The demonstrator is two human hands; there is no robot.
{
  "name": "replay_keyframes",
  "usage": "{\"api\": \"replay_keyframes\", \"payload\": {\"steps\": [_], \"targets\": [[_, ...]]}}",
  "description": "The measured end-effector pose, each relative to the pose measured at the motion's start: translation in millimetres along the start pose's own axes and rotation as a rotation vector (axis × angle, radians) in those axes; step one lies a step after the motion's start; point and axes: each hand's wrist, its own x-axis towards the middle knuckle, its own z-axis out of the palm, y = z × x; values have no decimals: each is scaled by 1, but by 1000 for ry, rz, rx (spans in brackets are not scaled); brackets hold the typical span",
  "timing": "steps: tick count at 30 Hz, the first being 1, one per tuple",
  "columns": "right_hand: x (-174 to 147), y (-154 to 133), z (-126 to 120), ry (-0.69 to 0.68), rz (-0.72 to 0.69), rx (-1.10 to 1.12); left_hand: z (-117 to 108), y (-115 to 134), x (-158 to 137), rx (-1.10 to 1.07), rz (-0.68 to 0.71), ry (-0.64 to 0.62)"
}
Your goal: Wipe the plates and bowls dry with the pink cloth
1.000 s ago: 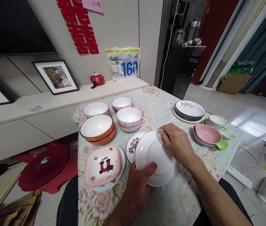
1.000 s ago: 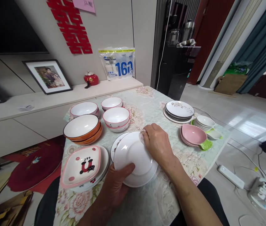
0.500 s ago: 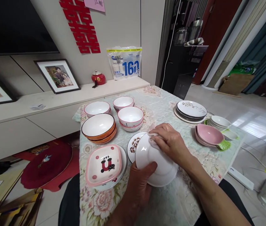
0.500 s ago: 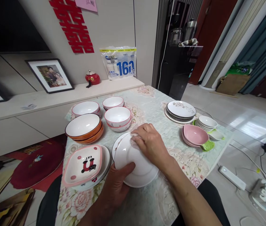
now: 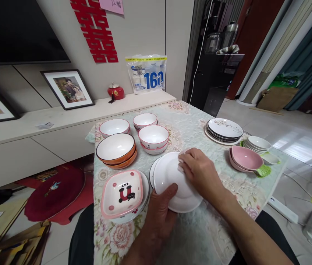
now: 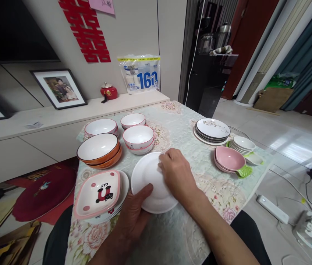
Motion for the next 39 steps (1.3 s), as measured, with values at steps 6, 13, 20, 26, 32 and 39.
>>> {"api": "replay_keyframes", "payload": {"steps": [6,13,20,26,32,39], "targets": [[1,-18,-8,-187,-297,150,-2,-2,1,-2,-3,-93],[-1,-4,-26,-163,-47,-15,-4,1,1,-43,20,-58],[-6,-24,-21,-306,-182,87,-6,-2,4,-48,-4,-72],[3,4,-14,-70,-170,174,-3,-7,-1,-4,-49,-142],[5,29,-28,-198,160,27,-4,-3,2,-5,38,-17],[-1,36,-43,-460,148,50,-6,2,7,-83,58,47]]}}
